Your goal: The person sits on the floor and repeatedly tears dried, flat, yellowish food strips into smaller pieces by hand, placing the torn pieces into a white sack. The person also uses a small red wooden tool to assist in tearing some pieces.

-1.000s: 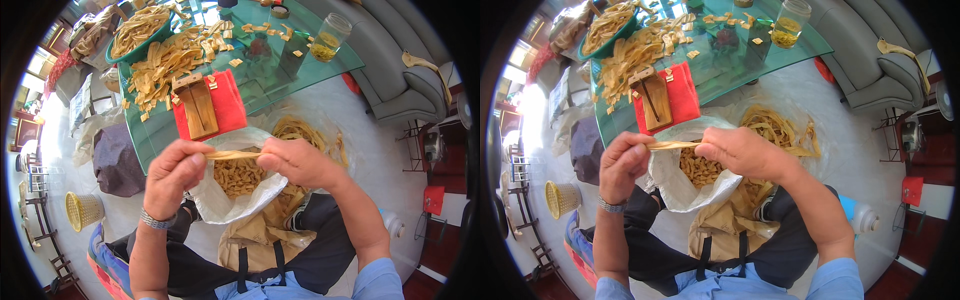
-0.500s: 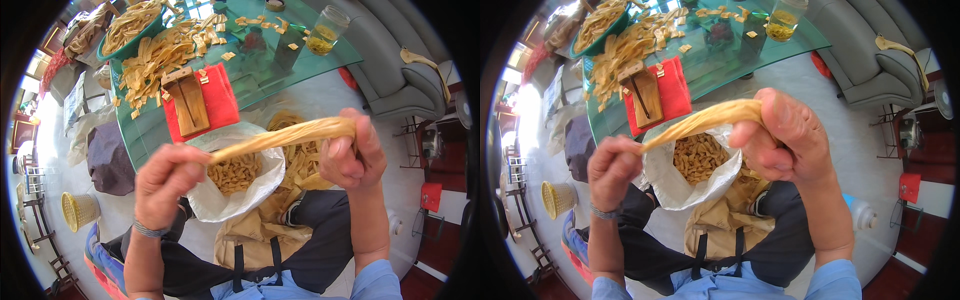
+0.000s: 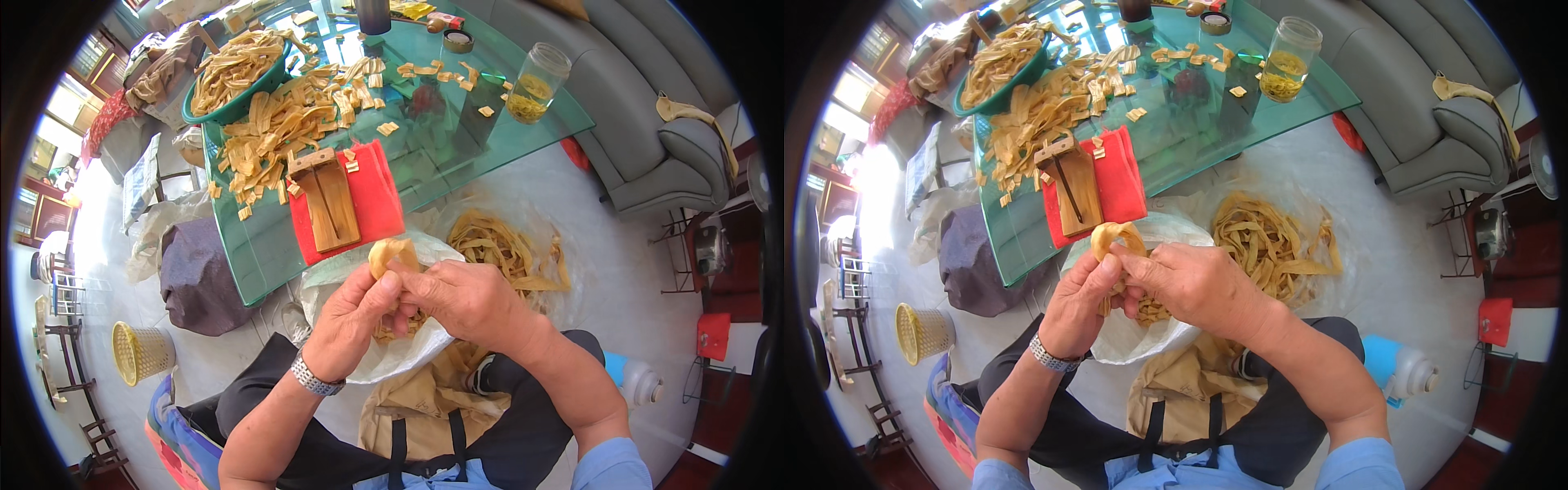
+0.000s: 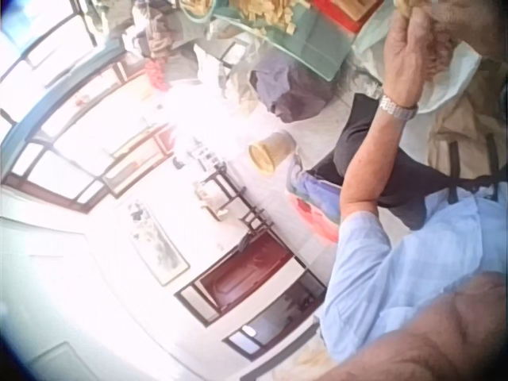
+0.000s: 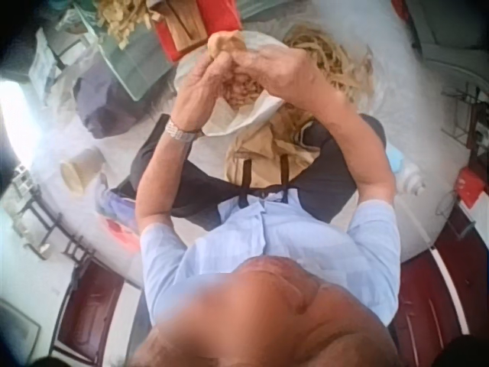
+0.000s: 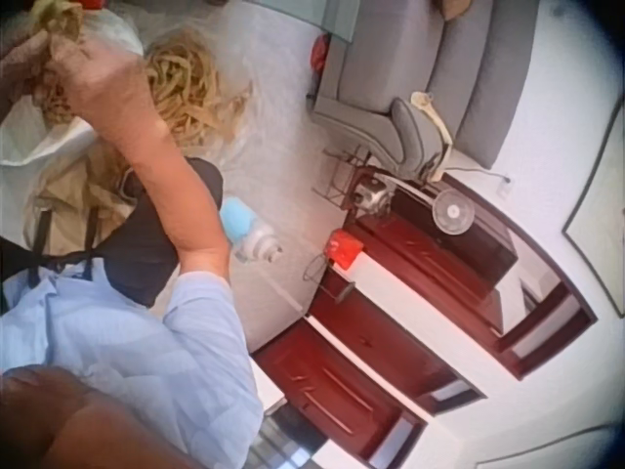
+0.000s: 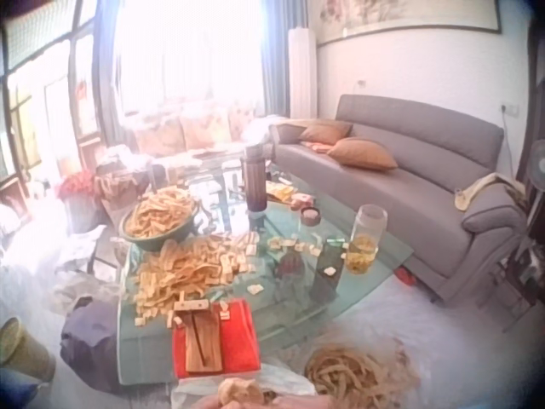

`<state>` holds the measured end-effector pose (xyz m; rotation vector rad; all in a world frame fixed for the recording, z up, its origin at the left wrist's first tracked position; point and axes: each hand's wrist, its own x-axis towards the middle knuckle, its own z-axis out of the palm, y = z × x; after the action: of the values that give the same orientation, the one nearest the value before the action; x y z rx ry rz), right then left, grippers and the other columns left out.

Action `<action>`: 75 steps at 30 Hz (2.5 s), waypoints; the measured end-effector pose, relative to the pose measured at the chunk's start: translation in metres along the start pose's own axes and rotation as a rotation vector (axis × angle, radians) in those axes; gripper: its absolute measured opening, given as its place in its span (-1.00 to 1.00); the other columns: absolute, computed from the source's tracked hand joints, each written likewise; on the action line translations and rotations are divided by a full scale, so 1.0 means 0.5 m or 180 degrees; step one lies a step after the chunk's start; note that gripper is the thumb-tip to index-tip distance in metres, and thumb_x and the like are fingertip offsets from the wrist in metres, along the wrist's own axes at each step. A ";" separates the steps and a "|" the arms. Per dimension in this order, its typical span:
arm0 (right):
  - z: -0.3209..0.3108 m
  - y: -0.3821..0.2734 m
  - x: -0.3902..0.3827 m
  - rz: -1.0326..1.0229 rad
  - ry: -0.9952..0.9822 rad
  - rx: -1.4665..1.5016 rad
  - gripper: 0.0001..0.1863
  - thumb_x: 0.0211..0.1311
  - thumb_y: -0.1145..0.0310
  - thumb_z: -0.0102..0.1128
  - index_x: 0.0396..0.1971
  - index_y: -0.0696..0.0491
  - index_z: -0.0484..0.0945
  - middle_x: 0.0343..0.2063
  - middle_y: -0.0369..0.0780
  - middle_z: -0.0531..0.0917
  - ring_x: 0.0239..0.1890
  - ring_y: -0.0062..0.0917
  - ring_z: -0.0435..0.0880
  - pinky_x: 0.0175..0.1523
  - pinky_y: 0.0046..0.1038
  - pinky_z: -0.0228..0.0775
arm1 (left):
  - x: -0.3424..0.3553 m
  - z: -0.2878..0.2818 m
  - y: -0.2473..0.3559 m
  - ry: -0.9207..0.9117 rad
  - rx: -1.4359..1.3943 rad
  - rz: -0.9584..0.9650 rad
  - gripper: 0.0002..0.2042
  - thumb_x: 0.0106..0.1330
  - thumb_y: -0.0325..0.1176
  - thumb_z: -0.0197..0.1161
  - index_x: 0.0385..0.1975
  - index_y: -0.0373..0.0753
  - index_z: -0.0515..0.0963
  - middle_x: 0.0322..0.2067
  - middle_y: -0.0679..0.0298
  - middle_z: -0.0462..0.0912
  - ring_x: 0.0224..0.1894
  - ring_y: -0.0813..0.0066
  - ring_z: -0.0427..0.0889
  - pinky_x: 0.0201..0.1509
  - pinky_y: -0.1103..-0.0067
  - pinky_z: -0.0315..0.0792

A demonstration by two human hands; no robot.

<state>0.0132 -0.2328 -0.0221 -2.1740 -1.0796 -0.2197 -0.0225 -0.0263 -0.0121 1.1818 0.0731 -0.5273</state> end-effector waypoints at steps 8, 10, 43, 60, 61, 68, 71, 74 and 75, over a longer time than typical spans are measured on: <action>-0.014 -0.032 0.028 0.2290 -0.0284 0.3057 -0.49 0.38 0.31 0.25 0.27 0.09 0.40 -0.36 -0.30 0.72 -0.51 -0.75 0.58 -0.41 -0.64 0.44 | 0.000 -0.026 0.008 -0.0010 0.0391 0.0219 -0.77 0.55 -0.33 -0.05 0.04 -0.28 0.45 -0.32 0.25 0.61 -0.40 0.56 0.60 -0.28 0.65 0.52; -0.023 -0.027 0.040 0.2597 -0.0956 0.4217 -0.48 0.39 0.26 0.26 0.26 0.09 0.39 -0.41 -0.32 0.69 -0.54 -0.81 0.52 -0.45 -0.69 0.38 | -0.006 -0.027 0.024 -0.0222 0.0360 -0.0013 -0.76 0.54 -0.34 -0.05 0.05 -0.29 0.44 -0.34 0.20 0.61 -0.43 0.49 0.63 -0.32 0.65 0.52; 0.021 -0.057 0.003 0.1676 -0.0750 0.1277 -0.68 0.29 0.35 0.36 -0.15 0.14 0.40 -0.40 -0.13 0.68 -0.40 -0.54 0.64 -0.27 -0.42 0.50 | -0.002 -0.032 -0.035 0.0458 0.2056 0.1684 -0.75 0.18 -0.57 0.21 -0.13 -0.27 0.57 -0.32 0.20 0.48 -0.27 0.29 0.51 -0.17 0.47 0.44; 0.001 0.021 -0.019 0.1962 -0.1918 0.2517 -0.83 0.33 0.37 0.28 -0.14 0.07 0.62 -0.36 -0.39 0.64 -0.35 -0.75 0.57 -0.24 -0.61 0.43 | -0.059 -0.045 -0.056 -0.0612 0.4249 0.1893 -0.86 0.26 -0.28 0.22 -0.39 -0.20 0.47 -0.40 0.20 0.48 -0.32 0.20 0.53 -0.17 0.36 0.36; -0.012 0.031 -0.015 0.2053 -0.1702 0.2421 -0.83 0.33 0.36 0.28 -0.15 0.07 0.64 -0.39 -0.40 0.64 -0.37 -0.73 0.57 -0.25 -0.59 0.43 | -0.059 -0.059 -0.046 -0.0561 0.3950 0.1552 -0.77 0.38 -0.20 0.21 -0.42 -0.22 0.47 -0.46 0.13 0.48 -0.38 0.09 0.53 -0.26 0.28 0.39; -0.013 0.037 0.017 0.1726 -0.1116 0.2193 -0.87 0.35 0.36 0.28 -0.21 0.07 0.60 -0.45 -0.32 0.62 -0.41 -0.67 0.58 -0.30 -0.56 0.39 | -0.039 -0.060 0.001 -0.0014 0.2969 0.0941 -0.70 0.34 -0.21 0.35 -0.21 -0.31 0.45 -0.23 -0.04 0.55 -0.20 -0.05 0.60 -0.14 0.25 0.50; 0.027 0.014 0.021 0.1321 -0.0991 0.2073 -0.86 0.37 0.33 0.26 -0.24 0.08 0.60 -0.46 -0.26 0.64 -0.45 -0.56 0.61 -0.31 -0.52 0.42 | -0.014 -0.032 0.004 0.0049 0.2924 0.0982 -0.66 0.32 -0.26 0.36 -0.09 -0.31 0.41 -0.25 -0.07 0.60 -0.20 -0.07 0.64 -0.15 0.28 0.53; 0.055 -0.004 0.019 0.1156 -0.0780 0.2113 -0.84 0.36 0.30 0.27 -0.29 0.08 0.59 -0.53 -0.24 0.62 -0.50 -0.49 0.60 -0.34 -0.49 0.42 | -0.017 -0.022 0.006 -0.0132 0.3282 0.0177 -0.60 0.28 -0.38 0.39 0.06 -0.29 0.45 -0.27 0.00 0.66 -0.20 0.02 0.69 -0.18 0.37 0.54; 0.049 -0.007 0.020 0.1204 -0.0803 0.2112 -0.83 0.35 0.29 0.28 -0.33 0.08 0.58 -0.56 -0.24 0.61 -0.52 -0.47 0.60 -0.36 -0.48 0.42 | -0.019 -0.026 0.001 -0.0067 0.3444 0.0295 -0.73 0.29 -0.38 0.36 -0.07 -0.29 0.51 -0.38 -0.01 0.68 -0.30 -0.06 0.68 -0.25 0.33 0.54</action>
<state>0.0134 -0.2090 -0.0346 -1.7640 -0.7050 0.5267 -0.0277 -0.0113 -0.0138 2.2172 -0.3260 -0.4988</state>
